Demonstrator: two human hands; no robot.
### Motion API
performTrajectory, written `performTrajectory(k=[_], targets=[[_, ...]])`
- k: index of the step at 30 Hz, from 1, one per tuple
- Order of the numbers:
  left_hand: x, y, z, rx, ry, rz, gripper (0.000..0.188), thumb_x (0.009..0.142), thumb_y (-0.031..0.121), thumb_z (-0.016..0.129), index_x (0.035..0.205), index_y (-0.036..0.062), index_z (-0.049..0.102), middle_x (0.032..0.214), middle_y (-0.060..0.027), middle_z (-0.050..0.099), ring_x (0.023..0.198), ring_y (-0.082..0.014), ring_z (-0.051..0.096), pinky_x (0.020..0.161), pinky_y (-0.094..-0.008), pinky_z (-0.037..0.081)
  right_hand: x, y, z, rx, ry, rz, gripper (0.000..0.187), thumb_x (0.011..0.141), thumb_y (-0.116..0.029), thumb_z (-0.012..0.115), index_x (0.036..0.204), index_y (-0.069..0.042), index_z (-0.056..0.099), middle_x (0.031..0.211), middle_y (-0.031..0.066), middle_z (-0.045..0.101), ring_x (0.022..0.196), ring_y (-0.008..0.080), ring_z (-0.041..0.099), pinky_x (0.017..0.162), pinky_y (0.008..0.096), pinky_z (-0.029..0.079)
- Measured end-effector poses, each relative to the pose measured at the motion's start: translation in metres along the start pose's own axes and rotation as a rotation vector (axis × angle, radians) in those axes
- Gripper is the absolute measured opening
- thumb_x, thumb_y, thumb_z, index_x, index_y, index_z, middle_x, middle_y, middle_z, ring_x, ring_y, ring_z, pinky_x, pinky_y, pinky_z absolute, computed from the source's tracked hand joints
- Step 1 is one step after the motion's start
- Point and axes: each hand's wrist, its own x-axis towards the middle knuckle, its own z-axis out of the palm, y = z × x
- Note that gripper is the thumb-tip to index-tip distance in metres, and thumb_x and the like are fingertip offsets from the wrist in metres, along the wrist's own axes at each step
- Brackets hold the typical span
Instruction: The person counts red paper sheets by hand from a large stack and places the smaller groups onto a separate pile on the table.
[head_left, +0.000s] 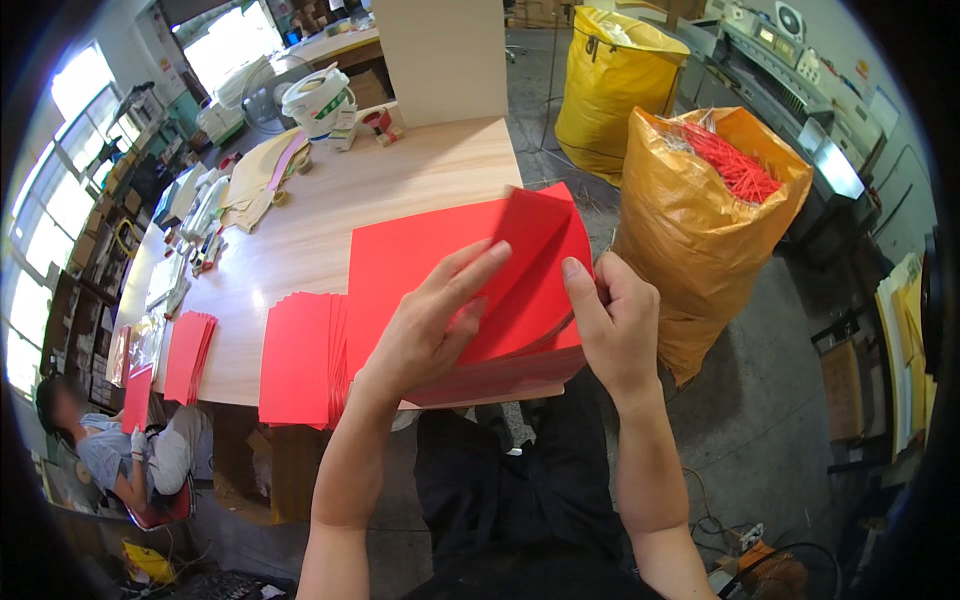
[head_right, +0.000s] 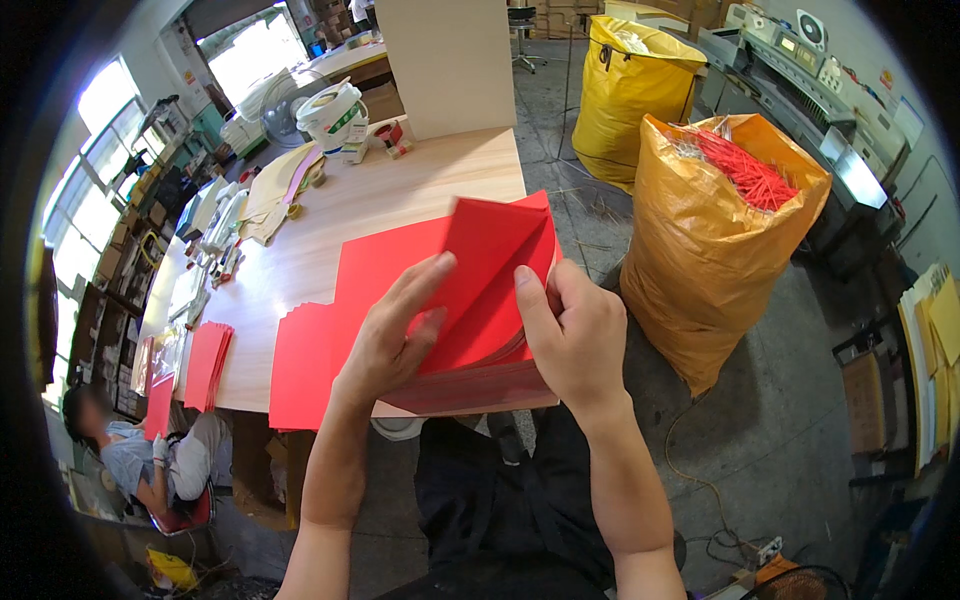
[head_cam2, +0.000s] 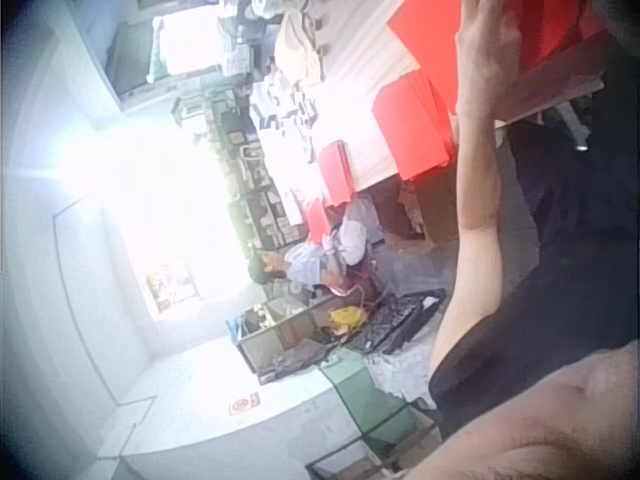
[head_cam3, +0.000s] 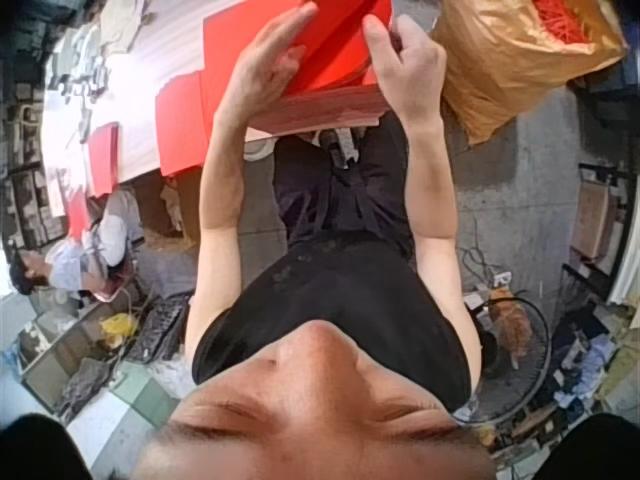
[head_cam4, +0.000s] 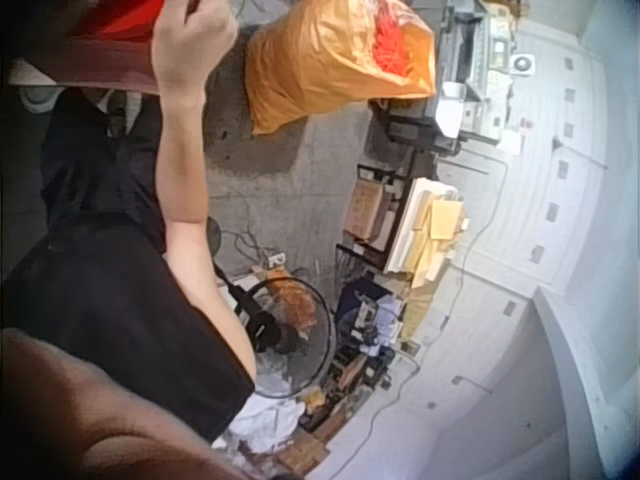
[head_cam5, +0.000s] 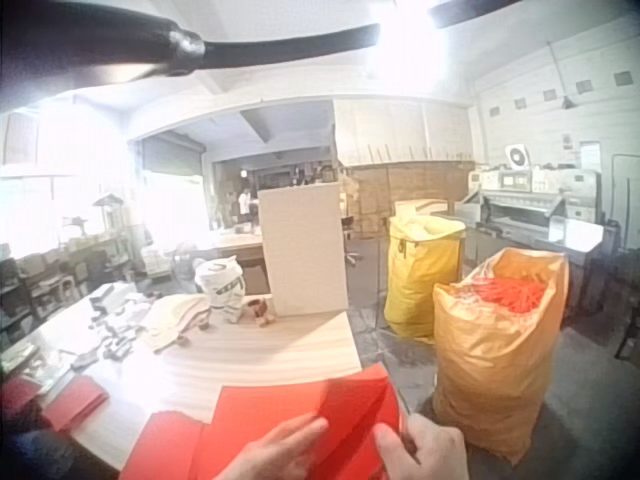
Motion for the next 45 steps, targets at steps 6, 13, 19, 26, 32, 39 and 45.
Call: performTrajectory(k=[6, 13, 19, 26, 32, 39, 45], targets=[[-0.002, -0.007, -0.002, 0.196, -0.107, 0.112, 0.039, 0.094, 0.018, 0.084, 0.132, 0.0161, 0.075, 0.142, -0.0174, 0.064, 0.123, -0.0376, 0.071, 0.100, -0.0450, 0.060, 0.006, -0.006, -0.013, 0.949, -0.167, 0.527, 0.040, 0.109, -0.024, 0.067, 0.072, -0.011, 0.056, 0.063, 0.0018, 0.062, 0.055, 0.0136, 0.065, 0.050, 0.0260, 0.044], [-0.001, -0.016, -0.002, 0.146, -0.063, 0.161, 0.050, 0.077, 0.025, 0.099, 0.122, 0.0170, 0.078, 0.143, -0.0150, 0.064, 0.122, -0.0355, 0.072, 0.104, -0.0471, 0.060, 0.005, -0.002, -0.011, 0.931, -0.159, 0.489, 0.042, 0.110, -0.027, 0.067, 0.073, -0.010, 0.057, 0.063, 0.0023, 0.062, 0.055, 0.0135, 0.065, 0.050, 0.0255, 0.045], [-0.001, -0.012, -0.004, 0.084, -0.092, 0.104, 0.049, 0.079, 0.011, 0.096, 0.126, 0.0143, 0.080, 0.142, -0.0177, 0.065, 0.126, -0.0365, 0.070, 0.107, -0.0459, 0.057, 0.001, -0.004, -0.013, 0.864, -0.154, 0.444, 0.048, 0.112, -0.038, 0.066, 0.075, -0.010, 0.057, 0.063, 0.0013, 0.060, 0.056, 0.0117, 0.064, 0.051, 0.0249, 0.045], [-0.001, -0.006, 0.003, 0.102, 0.049, 0.097, 0.043, 0.095, -0.003, 0.068, 0.132, 0.0185, 0.077, 0.151, -0.0214, 0.062, 0.122, -0.0402, 0.072, 0.104, -0.0453, 0.060, -0.002, -0.003, 0.000, 0.574, -0.042, 0.276, 0.044, 0.113, -0.030, 0.066, 0.076, -0.009, 0.054, 0.065, -0.0016, 0.058, 0.058, 0.0072, 0.060, 0.053, 0.0233, 0.043], [-0.002, -0.011, -0.002, 0.226, -0.122, 0.128, 0.037, 0.095, 0.000, 0.071, 0.130, 0.0119, 0.077, 0.145, -0.0207, 0.065, 0.123, -0.0396, 0.072, 0.103, -0.0457, 0.059, -0.001, -0.005, -0.013, 0.782, -0.077, 0.497, 0.040, 0.108, -0.021, 0.070, 0.075, -0.006, 0.054, 0.060, -0.0016, 0.053, 0.055, 0.0095, 0.056, 0.052, 0.0266, 0.042], [-0.003, -0.008, 0.002, 0.499, -0.193, 0.273, 0.052, 0.089, 0.006, 0.079, 0.138, 0.0230, 0.075, 0.147, -0.0150, 0.065, 0.114, -0.0361, 0.070, 0.100, -0.0454, 0.061, -0.048, 0.043, -0.010, 0.027, 0.128, 0.294, 0.040, 0.097, -0.022, 0.085, 0.120, 0.001, 0.064, 0.125, 0.0142, 0.066, 0.112, 0.0223, 0.066, 0.089, 0.0376, 0.055], [-0.002, -0.001, 0.007, 0.595, -0.239, 0.320, 0.070, 0.086, 0.013, 0.084, 0.152, 0.0200, 0.063, 0.154, -0.0124, 0.063, 0.117, -0.0351, 0.071, 0.103, -0.0487, 0.061, -0.072, 0.083, 0.018, 0.465, 0.051, 0.375, 0.041, 0.106, -0.025, 0.075, 0.136, 0.001, 0.064, 0.128, 0.0114, 0.065, 0.120, 0.0216, 0.064, 0.104, 0.0374, 0.052]])
